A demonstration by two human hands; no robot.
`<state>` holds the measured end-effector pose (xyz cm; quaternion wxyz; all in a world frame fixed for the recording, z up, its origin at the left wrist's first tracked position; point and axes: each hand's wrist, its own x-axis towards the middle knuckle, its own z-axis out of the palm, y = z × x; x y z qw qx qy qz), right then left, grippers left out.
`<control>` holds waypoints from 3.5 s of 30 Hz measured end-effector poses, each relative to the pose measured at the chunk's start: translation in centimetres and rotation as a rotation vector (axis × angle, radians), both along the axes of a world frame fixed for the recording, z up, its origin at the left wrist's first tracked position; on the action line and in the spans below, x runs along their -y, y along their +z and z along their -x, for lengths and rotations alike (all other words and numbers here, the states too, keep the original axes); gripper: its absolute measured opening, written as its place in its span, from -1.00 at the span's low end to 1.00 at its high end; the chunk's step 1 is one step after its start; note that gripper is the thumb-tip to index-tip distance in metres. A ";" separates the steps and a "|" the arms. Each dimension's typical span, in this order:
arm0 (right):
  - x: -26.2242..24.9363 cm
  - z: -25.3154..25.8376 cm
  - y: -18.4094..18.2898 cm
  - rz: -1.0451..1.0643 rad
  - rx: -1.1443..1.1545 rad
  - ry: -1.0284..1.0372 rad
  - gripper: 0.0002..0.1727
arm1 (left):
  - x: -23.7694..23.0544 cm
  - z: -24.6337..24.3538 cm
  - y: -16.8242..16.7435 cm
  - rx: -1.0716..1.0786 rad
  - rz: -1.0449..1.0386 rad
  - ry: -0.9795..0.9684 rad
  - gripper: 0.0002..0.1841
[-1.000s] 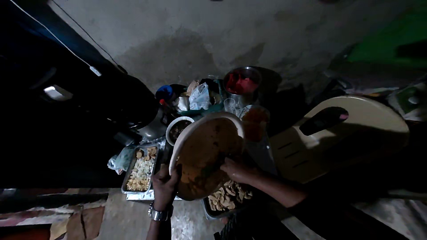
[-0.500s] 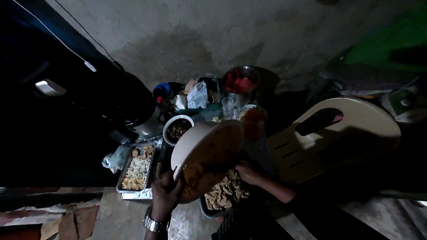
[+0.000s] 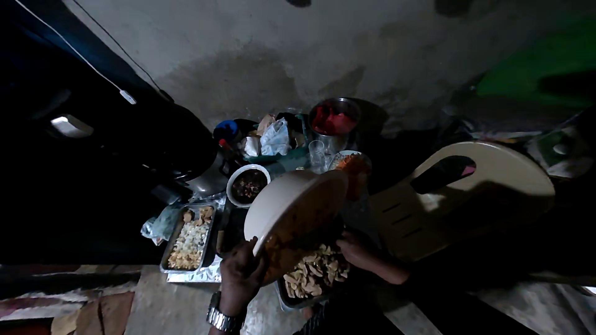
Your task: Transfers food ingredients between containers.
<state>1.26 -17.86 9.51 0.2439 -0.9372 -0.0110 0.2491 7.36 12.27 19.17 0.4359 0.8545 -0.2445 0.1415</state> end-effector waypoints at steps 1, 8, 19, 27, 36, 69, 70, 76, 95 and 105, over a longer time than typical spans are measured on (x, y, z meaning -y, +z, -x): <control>0.6 -0.2 0.4 0.014 0.040 -0.051 -0.68 | 0.0 0.0 0.0 0.012 -0.013 -0.012 -0.79; 0.9 0.6 -1.9 0.011 0.012 -0.142 -0.66 | 0.4 -0.6 0.3 0.077 -0.054 -0.027 -0.78; 1.2 -2.2 0.0 0.037 0.033 -0.252 -0.63 | 0.4 -1.0 0.6 0.005 0.042 -0.024 -0.80; 0.6 -1.3 2.1 -0.024 0.003 -0.168 -0.64 | 0.5 -1.1 0.3 0.064 -0.027 0.002 -0.77; -2.6 -1.9 0.4 0.039 -0.057 -0.085 -0.51 | 1.8 -0.7 0.2 0.026 0.057 0.006 -0.80; -1.6 0.5 0.3 -0.084 -0.098 0.010 -0.57 | 2.9 -2.9 -1.4 0.053 -0.047 -0.017 -0.72; -0.8 1.6 -0.4 -0.091 -0.082 0.009 -0.55 | 2.7 -3.0 -1.5 0.056 -0.047 -0.023 -0.72; 0.4 2.3 -1.5 -0.010 -0.004 -0.032 -0.44 | 1.7 -3.3 -1.8 0.036 0.005 0.029 -0.72; -1.8 0.6 -0.7 -0.132 0.033 0.052 -0.37 | 0.5 -3.2 -2.4 -0.100 0.162 0.022 -0.85; -4.0 -2.4 3.1 -0.283 0.130 -0.015 -0.63 | 0.5 -2.5 -3.9 -0.130 0.160 0.037 -0.87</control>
